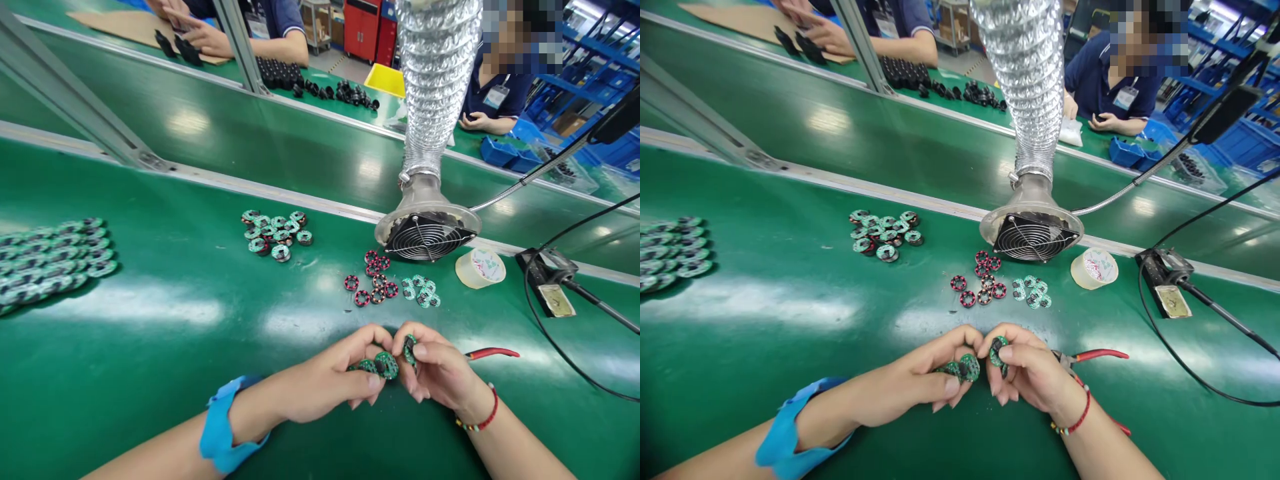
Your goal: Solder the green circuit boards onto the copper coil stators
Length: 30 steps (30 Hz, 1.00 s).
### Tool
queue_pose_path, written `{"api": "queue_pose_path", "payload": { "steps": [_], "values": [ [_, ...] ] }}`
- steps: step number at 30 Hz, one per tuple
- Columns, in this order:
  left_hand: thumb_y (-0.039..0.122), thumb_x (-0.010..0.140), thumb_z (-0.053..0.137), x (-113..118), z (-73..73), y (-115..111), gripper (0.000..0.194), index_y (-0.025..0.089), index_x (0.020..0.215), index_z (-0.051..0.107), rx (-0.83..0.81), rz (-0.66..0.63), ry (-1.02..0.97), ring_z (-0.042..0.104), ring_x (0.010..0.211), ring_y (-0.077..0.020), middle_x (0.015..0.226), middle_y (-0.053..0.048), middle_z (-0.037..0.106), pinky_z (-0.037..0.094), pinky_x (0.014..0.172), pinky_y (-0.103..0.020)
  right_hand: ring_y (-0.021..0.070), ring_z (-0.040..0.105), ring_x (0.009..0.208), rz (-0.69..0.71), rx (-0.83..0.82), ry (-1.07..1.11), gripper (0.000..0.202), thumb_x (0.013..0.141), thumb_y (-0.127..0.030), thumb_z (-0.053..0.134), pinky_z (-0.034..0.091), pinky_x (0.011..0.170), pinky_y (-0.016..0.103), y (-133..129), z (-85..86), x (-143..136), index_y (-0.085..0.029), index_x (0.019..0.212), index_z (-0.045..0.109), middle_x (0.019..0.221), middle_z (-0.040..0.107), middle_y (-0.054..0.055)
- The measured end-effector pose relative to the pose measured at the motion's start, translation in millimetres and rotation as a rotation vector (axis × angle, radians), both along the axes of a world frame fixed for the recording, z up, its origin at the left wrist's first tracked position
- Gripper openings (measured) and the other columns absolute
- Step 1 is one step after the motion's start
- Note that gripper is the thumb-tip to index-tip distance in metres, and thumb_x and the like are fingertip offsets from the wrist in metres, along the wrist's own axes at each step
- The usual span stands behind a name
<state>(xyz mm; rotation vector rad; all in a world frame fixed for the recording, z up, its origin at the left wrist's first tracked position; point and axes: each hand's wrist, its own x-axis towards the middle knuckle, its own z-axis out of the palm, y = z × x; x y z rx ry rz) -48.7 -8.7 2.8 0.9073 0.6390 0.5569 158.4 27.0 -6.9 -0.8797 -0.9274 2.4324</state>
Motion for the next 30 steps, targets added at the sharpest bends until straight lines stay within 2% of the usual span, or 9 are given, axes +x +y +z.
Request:
{"api": "queue_pose_path", "payload": {
  "steps": [6, 10, 13, 16, 18, 20, 22, 26, 30],
  "values": [
    [0.017, 0.075, 0.053, 3.4, -4.7, 1.5, 0.038, 0.021, 0.111, 0.041, -0.056, 0.010, 0.034, 0.050, 0.068, -0.0093, 0.092, 0.000, 0.057, 0.038, 0.058, -0.024, 0.0056, 0.051, 0.036, -0.022, 0.032, -0.132, 0.040, 0.073, -0.052, 0.073, 0.021, 0.031, 0.015, 0.4, -0.6, -6.9, -0.015, 0.070, 0.056, 0.057, 0.065, 0.000],
    [0.013, 0.071, 0.050, 5.9, -11.9, 0.1, 0.053, 0.021, 0.120, 0.035, -0.077, 0.057, 0.051, 0.048, 0.064, -0.0090, 0.088, 0.001, 0.056, 0.036, 0.054, -0.023, 0.0055, 0.050, 0.038, -0.027, 0.063, -0.197, 0.041, 0.076, -0.055, 0.070, 0.020, 0.031, 0.015, -0.8, 1.2, -9.6, -0.017, 0.078, 0.056, 0.060, 0.063, -0.003],
    [0.010, 0.070, 0.049, 7.9, -15.3, -1.4, 0.063, 0.023, 0.129, 0.030, -0.053, 0.049, 0.113, 0.046, 0.059, -0.0074, 0.091, 0.001, 0.056, 0.037, 0.054, -0.024, 0.0050, 0.051, 0.044, 0.079, 0.204, -0.334, 0.045, 0.080, -0.060, 0.065, 0.026, 0.036, 0.015, -4.4, 3.5, -9.3, -0.018, 0.080, 0.052, 0.064, 0.063, -0.002],
    [0.018, 0.080, 0.052, 8.8, -13.8, -0.7, 0.048, 0.023, 0.125, 0.035, -0.018, 0.031, 0.159, 0.051, 0.059, -0.0072, 0.094, 0.001, 0.057, 0.042, 0.059, -0.026, 0.0041, 0.049, 0.047, 0.142, 0.336, -0.424, 0.043, 0.086, -0.059, 0.060, 0.030, 0.042, 0.016, -5.9, 5.6, -7.8, -0.018, 0.078, 0.050, 0.064, 0.063, -0.003],
    [0.033, 0.086, 0.054, 8.6, -11.2, 1.4, 0.025, 0.019, 0.106, 0.045, -0.016, 0.041, 0.218, 0.053, 0.059, -0.0079, 0.085, 0.002, 0.057, 0.042, 0.059, -0.026, 0.0043, 0.046, 0.045, 0.092, 0.353, -0.467, 0.045, 0.086, -0.062, 0.058, 0.028, 0.041, 0.017, -4.1, 7.0, -5.7, -0.019, 0.076, 0.049, 0.060, 0.059, -0.005],
    [0.047, 0.088, 0.053, 7.7, -8.9, 3.6, 0.029, 0.018, 0.085, 0.046, -0.025, 0.050, 0.281, 0.051, 0.055, -0.0075, 0.071, 0.005, 0.054, 0.040, 0.055, -0.024, 0.0047, 0.044, 0.043, 0.039, 0.325, -0.495, 0.047, 0.084, -0.064, 0.058, 0.026, 0.040, 0.017, -1.4, 8.1, -2.7, -0.020, 0.075, 0.048, 0.057, 0.055, -0.006],
    [0.055, 0.086, 0.055, 6.6, -7.5, 4.6, 0.039, 0.018, 0.077, 0.046, -0.032, 0.045, 0.287, 0.047, 0.050, -0.0065, 0.063, 0.006, 0.052, 0.037, 0.051, -0.022, 0.0049, 0.044, 0.042, 0.041, 0.271, -0.450, 0.046, 0.084, -0.064, 0.059, 0.025, 0.038, 0.017, 0.3, 8.1, 0.2, -0.020, 0.075, 0.047, 0.056, 0.055, -0.006],
    [0.066, 0.081, 0.059, 4.7, -7.8, 2.2, 0.049, 0.017, 0.078, 0.051, -0.031, 0.051, 0.122, 0.047, 0.048, -0.0056, 0.066, 0.003, 0.058, 0.035, 0.048, -0.021, 0.0049, 0.041, 0.036, 0.057, 0.140, -0.180, 0.042, 0.084, -0.059, 0.062, 0.022, 0.034, 0.016, -3.2, 5.9, 0.5, -0.019, 0.079, 0.050, 0.052, 0.056, -0.006],
    [0.070, 0.078, 0.061, 3.6, -8.9, -0.2, 0.054, 0.017, 0.078, 0.050, -0.028, 0.074, -0.019, 0.047, 0.046, -0.0048, 0.070, 0.000, 0.063, 0.035, 0.049, -0.021, 0.0042, 0.033, 0.029, -0.084, 0.027, 0.148, 0.039, 0.085, -0.053, 0.062, 0.026, 0.031, 0.016, -6.5, 5.6, -3.8, -0.019, 0.070, 0.052, 0.043, 0.048, -0.008]
  ]
}}
